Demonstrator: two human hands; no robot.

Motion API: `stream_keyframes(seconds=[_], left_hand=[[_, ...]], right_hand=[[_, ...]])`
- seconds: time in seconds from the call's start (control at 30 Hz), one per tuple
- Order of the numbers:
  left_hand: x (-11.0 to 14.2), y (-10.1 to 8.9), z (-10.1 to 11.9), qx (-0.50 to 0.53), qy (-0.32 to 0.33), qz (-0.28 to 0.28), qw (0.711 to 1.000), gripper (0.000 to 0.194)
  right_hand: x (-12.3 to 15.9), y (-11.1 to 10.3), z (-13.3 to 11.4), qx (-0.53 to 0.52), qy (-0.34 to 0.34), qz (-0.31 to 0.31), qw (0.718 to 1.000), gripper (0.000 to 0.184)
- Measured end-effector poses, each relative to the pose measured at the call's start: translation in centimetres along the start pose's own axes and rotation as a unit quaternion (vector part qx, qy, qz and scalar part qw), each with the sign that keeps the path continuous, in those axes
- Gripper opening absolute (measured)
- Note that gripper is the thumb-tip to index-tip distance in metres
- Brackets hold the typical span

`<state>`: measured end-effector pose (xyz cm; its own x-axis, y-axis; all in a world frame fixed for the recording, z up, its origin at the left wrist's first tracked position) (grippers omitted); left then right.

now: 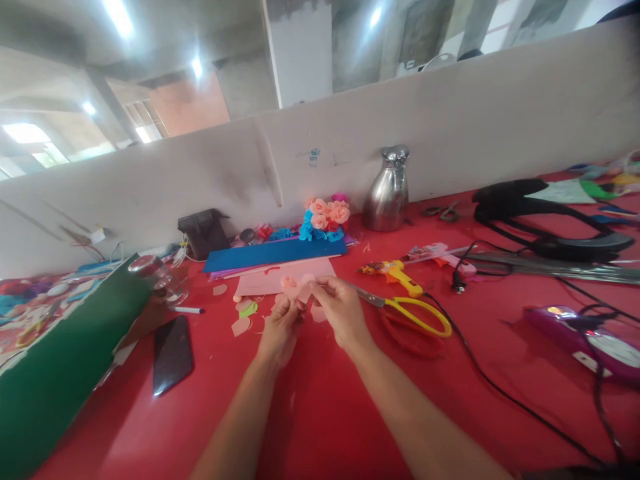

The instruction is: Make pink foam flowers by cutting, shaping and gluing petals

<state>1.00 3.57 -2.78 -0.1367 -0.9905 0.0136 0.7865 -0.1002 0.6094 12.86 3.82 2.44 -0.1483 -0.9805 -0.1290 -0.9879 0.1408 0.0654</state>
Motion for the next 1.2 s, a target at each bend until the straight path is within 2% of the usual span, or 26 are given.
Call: stream_keyframes(seconds=[0.23,0.67,1.0,1.2], left_hand=[[-0.1,-0.3,-0.2,-0.014,-0.007,0.020,1.000,0.017],[0.1,0.0,0.0,-0.018,0.001,0.005,1.000,0.013],[-0.2,-0.3,-0.3,-0.004,0.006,0.011,1.000,0.019],[-0.1,0.0,0.0,0.025,0.009,0.000,1.000,0.012]], right_hand=[[0.3,0.3,-0.2,-0.029,-0.005,-0.020,0.999,0.023],[0.6,0.7,-0.4,-0.044,-0.007,-0.036,0.998,0.027],[1.2,0.9,-1.4,-0.023,-0.024,-0.041,0.999,0.014],[1.2,0.7,-0.9,-0.030,-0.009,-0.048,0.998,0.025]])
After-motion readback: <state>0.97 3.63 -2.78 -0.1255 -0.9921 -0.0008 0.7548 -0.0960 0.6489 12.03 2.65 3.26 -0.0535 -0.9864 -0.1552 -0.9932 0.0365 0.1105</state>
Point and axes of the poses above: each hand's wrist, its own x-axis away from the middle knuckle, its own y-axis out of the palm, z = x × y, the point moved 3 cm from there along -x, towards the middle knuckle, and after that the axes turned 6 degrees about x, right-handed, at the moved point
